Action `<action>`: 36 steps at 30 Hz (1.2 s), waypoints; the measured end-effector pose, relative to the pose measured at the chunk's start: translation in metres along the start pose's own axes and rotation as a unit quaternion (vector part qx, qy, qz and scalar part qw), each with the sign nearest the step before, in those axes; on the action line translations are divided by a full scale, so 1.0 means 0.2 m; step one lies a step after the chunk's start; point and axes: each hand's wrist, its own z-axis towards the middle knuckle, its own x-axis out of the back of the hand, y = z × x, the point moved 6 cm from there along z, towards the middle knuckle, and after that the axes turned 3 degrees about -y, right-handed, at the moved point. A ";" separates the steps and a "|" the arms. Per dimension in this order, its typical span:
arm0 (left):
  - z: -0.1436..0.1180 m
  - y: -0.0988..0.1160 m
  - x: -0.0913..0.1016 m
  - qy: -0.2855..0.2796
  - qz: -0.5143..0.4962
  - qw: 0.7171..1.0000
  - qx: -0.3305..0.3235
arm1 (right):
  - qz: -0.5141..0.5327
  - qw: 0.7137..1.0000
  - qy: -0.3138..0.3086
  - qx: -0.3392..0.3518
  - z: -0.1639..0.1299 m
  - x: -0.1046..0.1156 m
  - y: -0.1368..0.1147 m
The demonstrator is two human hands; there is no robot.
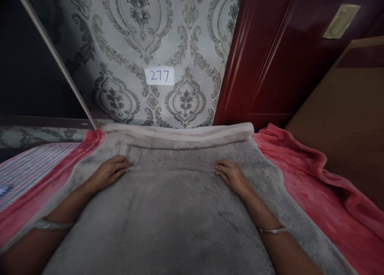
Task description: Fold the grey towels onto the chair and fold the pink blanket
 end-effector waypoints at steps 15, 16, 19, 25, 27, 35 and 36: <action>-0.05 -0.10 0.06 -0.001 -0.047 0.995 0.092 | 0.041 0.997 -0.012 -0.059 -0.03 0.06 0.09; -0.06 -0.13 0.08 -0.003 -0.046 0.993 0.108 | 0.039 0.997 -0.015 -0.066 -0.05 0.08 0.12; -0.12 -0.20 0.12 -0.016 -0.032 0.989 0.141 | 0.022 0.996 -0.015 -0.088 -0.11 0.15 0.22; -0.13 -0.23 0.13 -0.036 -0.004 0.993 0.113 | -0.009 0.994 -0.001 -0.112 -0.16 0.17 0.34; -0.13 -0.22 0.14 -0.021 0.000 0.994 0.111 | -0.019 0.992 0.008 -0.122 -0.16 0.15 0.33; -0.09 -0.10 0.35 0.017 0.008 0.993 0.120 | -0.017 0.984 0.090 -0.152 -0.16 0.27 0.19; -0.10 -0.08 0.38 0.023 0.012 0.993 0.117 | -0.017 0.983 0.099 -0.156 -0.16 0.31 0.17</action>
